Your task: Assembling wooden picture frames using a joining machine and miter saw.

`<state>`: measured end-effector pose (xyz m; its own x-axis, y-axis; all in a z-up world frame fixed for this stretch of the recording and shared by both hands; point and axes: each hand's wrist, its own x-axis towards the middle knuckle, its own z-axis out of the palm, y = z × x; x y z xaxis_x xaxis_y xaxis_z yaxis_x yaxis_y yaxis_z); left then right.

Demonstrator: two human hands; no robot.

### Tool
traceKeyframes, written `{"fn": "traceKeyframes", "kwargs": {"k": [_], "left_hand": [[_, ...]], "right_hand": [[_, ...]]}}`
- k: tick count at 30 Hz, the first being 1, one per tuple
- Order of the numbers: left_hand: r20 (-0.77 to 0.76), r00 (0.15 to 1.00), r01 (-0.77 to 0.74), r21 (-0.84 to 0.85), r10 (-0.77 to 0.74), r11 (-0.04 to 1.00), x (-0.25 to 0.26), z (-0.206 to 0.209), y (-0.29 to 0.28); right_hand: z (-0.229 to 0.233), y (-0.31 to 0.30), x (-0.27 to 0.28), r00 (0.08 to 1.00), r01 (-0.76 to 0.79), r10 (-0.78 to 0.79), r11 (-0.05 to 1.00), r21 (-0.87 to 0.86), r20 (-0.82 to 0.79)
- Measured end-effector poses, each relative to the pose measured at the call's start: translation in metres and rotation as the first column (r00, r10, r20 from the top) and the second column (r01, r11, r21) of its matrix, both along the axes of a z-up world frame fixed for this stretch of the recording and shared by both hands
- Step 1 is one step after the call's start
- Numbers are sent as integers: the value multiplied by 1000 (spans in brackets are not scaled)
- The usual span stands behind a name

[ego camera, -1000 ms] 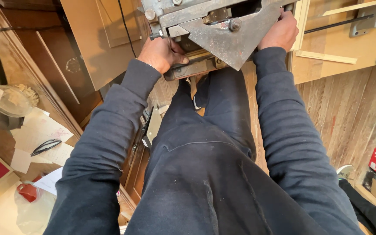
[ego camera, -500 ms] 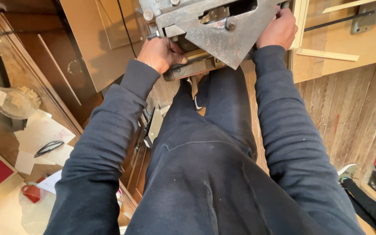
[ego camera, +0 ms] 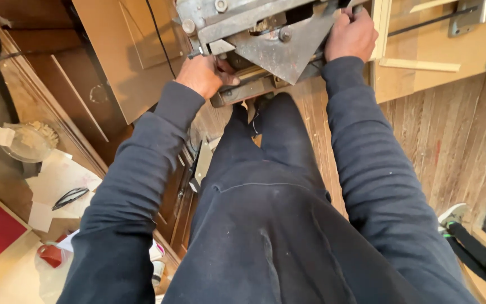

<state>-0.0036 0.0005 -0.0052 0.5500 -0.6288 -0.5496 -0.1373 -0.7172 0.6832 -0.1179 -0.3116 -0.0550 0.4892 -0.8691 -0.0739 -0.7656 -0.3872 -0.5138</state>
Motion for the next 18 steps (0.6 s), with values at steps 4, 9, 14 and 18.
{"fn": "traceKeyframes", "kwargs": {"k": [4, 9, 14, 18], "left_hand": [[-24, 1000, -2, -9, 2, 1000, 14, 7, 12], [-62, 998, -17, -25, 16, 1000, 17, 20, 40], [-125, 990, -78, -58, 71, 995, 15, 28, 44], [-225, 966, -139, -42, 126, 989, 11, 26, 63]], "right_hand": [[4, -4, 6, 999, -14, 14, 1000, 22, 35], [-17, -13, -12, 993, -36, 16, 984, 176, 113], [-105, -50, -43, 867, -25, -143, 944, 329, 478], [-77, -41, -38, 872, -78, -82, 950, 303, 483]]}}
